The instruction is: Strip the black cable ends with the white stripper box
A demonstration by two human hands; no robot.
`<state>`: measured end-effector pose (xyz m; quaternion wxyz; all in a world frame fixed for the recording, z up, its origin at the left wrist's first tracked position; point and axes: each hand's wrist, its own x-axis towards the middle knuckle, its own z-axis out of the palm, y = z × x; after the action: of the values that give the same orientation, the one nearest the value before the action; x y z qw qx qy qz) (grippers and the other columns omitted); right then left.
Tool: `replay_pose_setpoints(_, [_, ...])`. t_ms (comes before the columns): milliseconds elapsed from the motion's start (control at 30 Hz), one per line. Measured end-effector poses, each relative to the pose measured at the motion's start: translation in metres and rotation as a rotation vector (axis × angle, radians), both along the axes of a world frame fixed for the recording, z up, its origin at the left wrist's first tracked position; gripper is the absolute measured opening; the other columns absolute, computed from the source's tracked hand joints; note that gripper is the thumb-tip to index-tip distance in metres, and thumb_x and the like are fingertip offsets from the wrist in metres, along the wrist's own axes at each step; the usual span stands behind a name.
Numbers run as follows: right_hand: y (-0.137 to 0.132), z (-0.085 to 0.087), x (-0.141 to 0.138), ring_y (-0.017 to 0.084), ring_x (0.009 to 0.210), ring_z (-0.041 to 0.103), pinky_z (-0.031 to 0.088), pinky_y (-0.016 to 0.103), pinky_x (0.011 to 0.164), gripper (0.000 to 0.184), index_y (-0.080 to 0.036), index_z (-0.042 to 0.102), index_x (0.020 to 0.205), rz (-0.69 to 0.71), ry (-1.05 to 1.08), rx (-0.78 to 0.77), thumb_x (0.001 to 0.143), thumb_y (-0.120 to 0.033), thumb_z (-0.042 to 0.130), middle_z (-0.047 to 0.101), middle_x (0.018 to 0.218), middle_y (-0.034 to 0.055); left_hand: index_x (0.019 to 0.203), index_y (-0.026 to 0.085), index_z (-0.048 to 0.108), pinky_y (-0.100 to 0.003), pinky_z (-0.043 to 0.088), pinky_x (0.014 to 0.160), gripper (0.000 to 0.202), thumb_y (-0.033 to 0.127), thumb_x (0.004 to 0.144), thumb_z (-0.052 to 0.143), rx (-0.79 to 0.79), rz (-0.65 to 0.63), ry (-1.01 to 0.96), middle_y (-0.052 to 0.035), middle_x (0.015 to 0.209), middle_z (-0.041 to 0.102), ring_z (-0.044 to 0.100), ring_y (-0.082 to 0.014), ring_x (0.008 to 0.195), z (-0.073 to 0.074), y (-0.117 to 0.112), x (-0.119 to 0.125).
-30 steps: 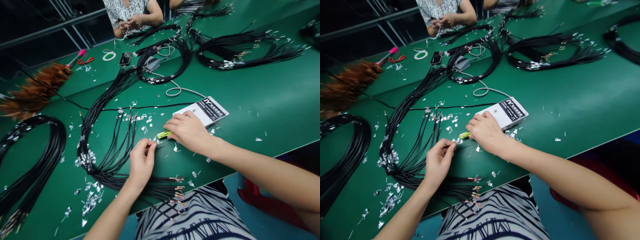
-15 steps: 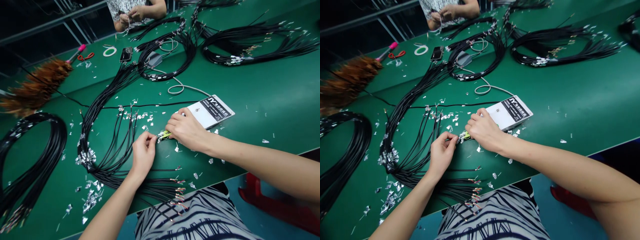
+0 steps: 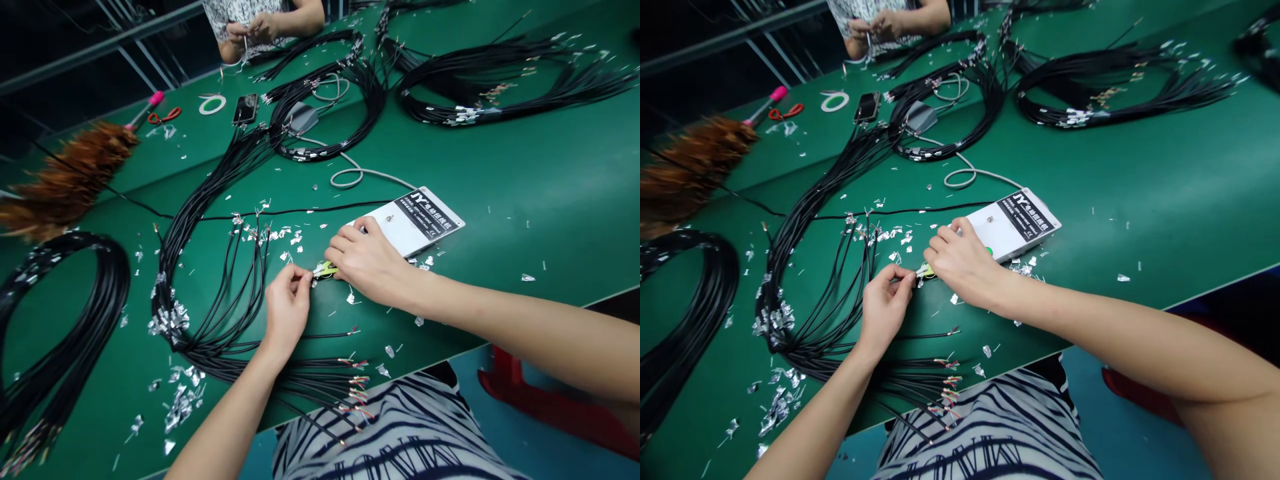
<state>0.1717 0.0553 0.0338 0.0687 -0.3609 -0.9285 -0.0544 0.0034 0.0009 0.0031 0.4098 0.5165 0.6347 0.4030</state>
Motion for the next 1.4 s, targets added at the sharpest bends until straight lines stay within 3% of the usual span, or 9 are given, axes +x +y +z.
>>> replay_pose_setpoints(233, [-0.008,0.011,0.023,0.027,0.103,0.057,0.029,0.041,0.085,0.014,-0.017,0.065,0.101,-0.011,0.169,-0.037,0.09,-0.026,0.063,0.071,0.106,0.0086,0.072,0.019,0.056,-0.019,0.03,0.044,0.017,0.033,0.08,0.059,-0.01,0.007,-0.043,0.0038,0.059,0.05,0.045,-0.0094,0.049,0.0,0.0,-0.001])
replay_pose_setpoints(433, [-0.043,0.001,0.075,0.022,0.1,0.063,0.04,0.038,0.088,0.014,-0.021,0.06,0.096,-0.243,0.648,0.064,0.092,-0.01,0.052,0.074,0.108,0.0066,0.071,0.018,0.056,-0.019,0.024,0.042,0.02,0.035,0.078,0.062,-0.035,0.004,-0.072,0.0056,0.054,0.045,0.037,-0.0077,0.044,0.0,0.001,-0.002])
replay_pose_setpoints(567, [-0.058,-0.016,0.077,0.024,0.106,0.064,0.039,0.04,0.089,0.016,-0.023,0.058,0.088,-0.243,0.608,0.107,0.089,-0.007,0.056,0.075,0.108,0.0043,0.071,0.018,0.056,-0.019,0.023,0.042,0.021,0.036,0.077,0.063,-0.044,0.0,-0.071,0.006,0.054,0.044,0.035,-0.0072,0.044,0.0,0.001,-0.003])
replay_pose_setpoints(733, [-0.053,-0.027,0.074,0.022,0.094,0.068,0.038,0.041,0.084,0.018,-0.024,0.057,0.084,-0.24,0.555,0.256,0.086,-0.005,0.059,0.078,0.1,-0.0004,0.07,0.017,0.056,-0.019,0.023,0.042,0.02,0.035,0.077,0.064,-0.053,0.017,-0.087,0.0052,0.056,0.047,0.035,-0.0067,0.045,0.0,-0.003,-0.011])
replay_pose_setpoints(967, [-0.057,-0.019,0.071,0.025,0.099,0.067,0.045,0.042,0.085,0.019,-0.023,0.062,0.094,-0.184,0.697,0.198,0.086,-0.006,0.06,0.077,0.102,0.0037,0.073,0.016,0.059,-0.019,0.03,0.043,0.019,0.033,0.08,0.063,-0.023,0.029,-0.144,0.003,0.061,0.052,0.041,-0.0076,0.048,0.023,-0.024,-0.012])
replay_pose_setpoints(1067, [-0.07,-0.009,0.051,0.021,0.097,0.069,0.051,0.037,0.086,0.023,-0.022,0.065,0.103,-0.129,0.872,-0.012,0.087,-0.006,0.058,0.076,0.105,0.0051,0.075,0.016,0.061,-0.019,0.035,0.046,0.015,0.029,0.082,0.063,-0.013,-0.04,-0.167,0.0019,0.064,0.055,0.045,-0.0077,0.051,0.04,-0.04,-0.006])
replay_pose_setpoints(1167, [-0.079,-0.003,0.027,0.018,0.094,0.07,0.055,0.032,0.083,0.019,-0.02,0.066,0.107,-0.163,1.047,-0.451,0.092,-0.015,0.055,0.075,0.104,0.0057,0.079,0.016,0.062,-0.018,0.041,0.051,0.01,0.025,0.083,0.063,-0.025,-0.078,-0.175,0.0004,0.068,0.06,0.053,-0.0088,0.057,0.049,-0.052,-0.003])
replay_pose_setpoints(1300, [-0.078,-0.005,0.006,0.016,0.079,0.07,0.057,0.029,0.071,0.022,-0.019,0.071,0.093,-0.232,1.194,-1.013,0.093,-0.032,0.054,0.076,0.088,0.0047,0.086,0.017,0.059,-0.017,0.047,0.06,0.008,0.021,0.083,0.064,-0.06,-0.106,-0.212,0.0004,0.072,0.063,0.06,-0.0098,0.065,0.051,-0.059,-0.003])
replay_pose_setpoints(1400, [-0.074,-0.008,0.0,0.016,0.075,0.068,0.055,0.029,0.071,0.025,-0.018,0.071,0.085,-0.212,1.258,-1.26,0.088,-0.04,0.059,0.073,0.08,0.0039,0.089,0.018,0.056,-0.018,0.051,0.066,0.011,0.019,0.082,0.065,-0.071,-0.103,-0.244,0.0,0.076,0.064,0.063,-0.0102,0.071,0.05,-0.061,-0.003])
